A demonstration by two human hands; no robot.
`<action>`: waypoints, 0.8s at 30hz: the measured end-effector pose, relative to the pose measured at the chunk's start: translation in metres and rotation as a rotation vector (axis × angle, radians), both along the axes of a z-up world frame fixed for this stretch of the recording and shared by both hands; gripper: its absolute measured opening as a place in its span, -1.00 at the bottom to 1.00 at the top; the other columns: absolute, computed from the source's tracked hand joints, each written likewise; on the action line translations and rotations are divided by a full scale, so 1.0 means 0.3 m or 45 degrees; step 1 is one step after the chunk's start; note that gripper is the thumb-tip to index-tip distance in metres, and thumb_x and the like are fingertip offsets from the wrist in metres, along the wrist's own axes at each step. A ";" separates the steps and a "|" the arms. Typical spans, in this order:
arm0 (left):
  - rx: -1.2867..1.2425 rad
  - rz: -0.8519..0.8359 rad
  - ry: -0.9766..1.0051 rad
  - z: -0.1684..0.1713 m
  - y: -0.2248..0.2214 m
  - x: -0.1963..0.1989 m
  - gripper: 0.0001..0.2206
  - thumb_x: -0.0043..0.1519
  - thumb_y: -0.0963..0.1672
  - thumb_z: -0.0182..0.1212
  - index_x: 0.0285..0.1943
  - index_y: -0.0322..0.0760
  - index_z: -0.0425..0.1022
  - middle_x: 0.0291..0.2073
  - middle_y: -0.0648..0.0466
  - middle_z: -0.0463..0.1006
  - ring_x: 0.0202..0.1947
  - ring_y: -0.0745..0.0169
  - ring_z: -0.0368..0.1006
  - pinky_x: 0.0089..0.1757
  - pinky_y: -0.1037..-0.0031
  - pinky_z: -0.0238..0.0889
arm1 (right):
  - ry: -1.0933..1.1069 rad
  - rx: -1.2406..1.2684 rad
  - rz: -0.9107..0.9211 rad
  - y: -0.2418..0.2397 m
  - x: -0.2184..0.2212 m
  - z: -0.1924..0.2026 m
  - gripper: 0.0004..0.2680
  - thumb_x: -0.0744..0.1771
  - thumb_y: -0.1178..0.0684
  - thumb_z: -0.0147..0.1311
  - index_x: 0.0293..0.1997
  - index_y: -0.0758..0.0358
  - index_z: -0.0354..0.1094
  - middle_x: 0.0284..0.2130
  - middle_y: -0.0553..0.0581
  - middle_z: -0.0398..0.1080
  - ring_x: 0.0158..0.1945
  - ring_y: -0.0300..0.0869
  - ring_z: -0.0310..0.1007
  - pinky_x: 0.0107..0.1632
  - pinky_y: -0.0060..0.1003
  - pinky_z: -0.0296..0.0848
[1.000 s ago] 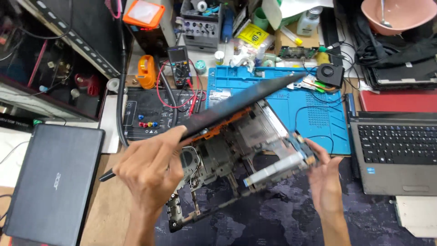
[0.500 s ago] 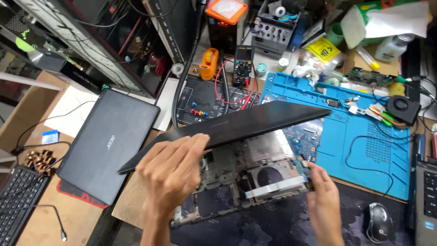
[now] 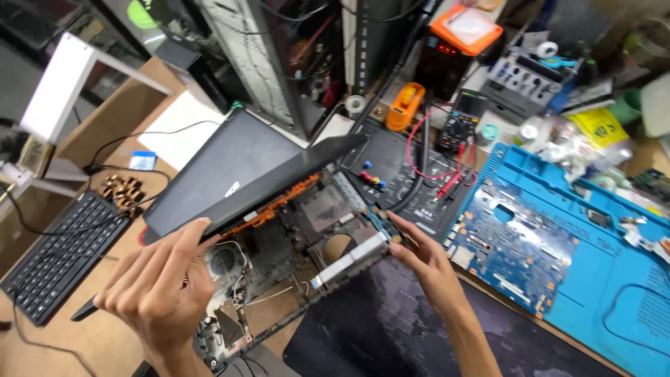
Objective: Disassembling and reassembling internal components of a laptop on a repair bench
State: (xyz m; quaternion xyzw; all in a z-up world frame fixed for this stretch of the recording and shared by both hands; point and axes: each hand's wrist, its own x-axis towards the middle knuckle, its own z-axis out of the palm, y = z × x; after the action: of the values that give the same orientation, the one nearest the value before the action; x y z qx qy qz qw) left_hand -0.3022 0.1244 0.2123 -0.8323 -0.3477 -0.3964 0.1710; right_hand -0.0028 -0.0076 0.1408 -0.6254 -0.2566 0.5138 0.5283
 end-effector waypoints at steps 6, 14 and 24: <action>0.142 0.180 0.045 -0.051 0.066 -0.093 -0.75 0.41 -0.38 0.25 -0.09 -0.31 0.79 -0.25 -0.01 0.77 -0.22 0.18 0.69 -0.30 0.42 0.25 | -0.046 0.153 0.138 0.227 -0.049 -0.077 -0.54 0.28 -0.12 0.13 0.35 0.10 0.30 0.24 0.07 0.42 0.24 -0.18 0.43 0.30 -0.24 0.34; 0.285 0.224 0.050 -0.161 0.250 -0.092 -0.73 0.28 -0.39 0.31 -0.09 -0.27 0.82 -0.26 0.04 0.80 -0.19 0.24 0.73 -0.27 0.50 0.30 | 0.038 0.411 0.176 0.505 -0.056 -0.301 -0.62 0.36 0.01 0.07 0.35 0.22 0.24 0.11 0.09 0.41 0.15 -0.24 0.39 0.22 -0.35 0.38; 0.272 0.308 0.057 -0.189 0.338 -0.019 -0.64 0.14 -0.39 0.19 -0.09 -0.20 0.79 -0.26 0.13 0.79 -0.20 0.29 0.72 -0.28 0.51 0.27 | -0.114 0.274 0.188 0.654 -0.031 -0.306 -0.70 0.43 0.16 -0.16 0.37 0.24 0.13 0.04 0.16 0.31 -0.40 -0.15 0.64 -0.43 -0.44 0.55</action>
State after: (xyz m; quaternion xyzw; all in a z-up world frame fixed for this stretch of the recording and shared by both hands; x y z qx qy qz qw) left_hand -0.3080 0.2259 0.1557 -0.7700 -0.3974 -0.3890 0.3127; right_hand -0.0122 0.1885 0.0490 -0.5668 -0.3788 0.4926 0.5409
